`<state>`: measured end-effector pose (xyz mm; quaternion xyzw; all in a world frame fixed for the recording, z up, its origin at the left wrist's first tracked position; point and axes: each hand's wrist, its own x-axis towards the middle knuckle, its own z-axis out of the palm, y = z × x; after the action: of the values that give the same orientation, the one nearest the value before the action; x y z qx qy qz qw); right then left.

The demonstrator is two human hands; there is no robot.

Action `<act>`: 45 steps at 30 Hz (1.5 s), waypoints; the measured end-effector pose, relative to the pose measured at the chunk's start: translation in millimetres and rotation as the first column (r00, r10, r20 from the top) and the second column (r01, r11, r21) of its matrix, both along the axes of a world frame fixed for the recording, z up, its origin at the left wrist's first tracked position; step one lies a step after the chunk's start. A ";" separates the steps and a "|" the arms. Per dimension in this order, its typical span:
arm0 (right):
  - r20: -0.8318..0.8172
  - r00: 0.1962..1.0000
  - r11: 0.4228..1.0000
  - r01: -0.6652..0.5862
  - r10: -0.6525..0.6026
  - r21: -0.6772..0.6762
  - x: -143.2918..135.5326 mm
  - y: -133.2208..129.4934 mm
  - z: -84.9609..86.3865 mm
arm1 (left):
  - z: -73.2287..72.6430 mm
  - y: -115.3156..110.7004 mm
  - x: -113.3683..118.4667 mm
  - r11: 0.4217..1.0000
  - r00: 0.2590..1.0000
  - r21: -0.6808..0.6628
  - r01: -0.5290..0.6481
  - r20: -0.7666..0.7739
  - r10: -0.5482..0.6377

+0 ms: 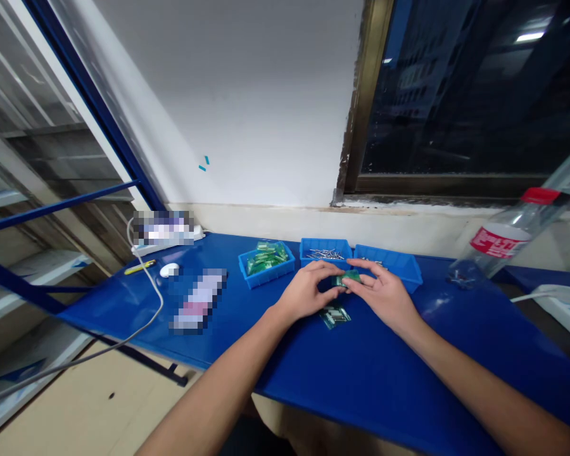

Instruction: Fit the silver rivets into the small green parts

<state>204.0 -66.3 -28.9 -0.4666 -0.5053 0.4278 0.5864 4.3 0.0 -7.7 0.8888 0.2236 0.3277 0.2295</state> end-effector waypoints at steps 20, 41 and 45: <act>0.136 0.990 0.997 0.047 -0.039 -0.055 4.8 1.1 -4.2 | 2.4 -2.9 -0.2 0.995 0.992 -0.080 -0.056 0.110 0.064; 0.114 0.993 0.994 0.036 -0.024 -0.103 3.7 1.0 -1.7 | -5.7 4.6 -2.9 0.996 1.000 0.084 0.026 0.004 -0.027; 0.115 0.993 0.995 0.033 -0.022 -0.094 4.0 2.5 -4.9 | -6.1 5.2 -2.7 0.996 0.999 0.078 0.037 0.007 -0.038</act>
<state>208.0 -63.8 -33.7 -0.5248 -0.5100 0.4163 0.5396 1.6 5.2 -13.7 0.8996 0.1932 0.3355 0.2019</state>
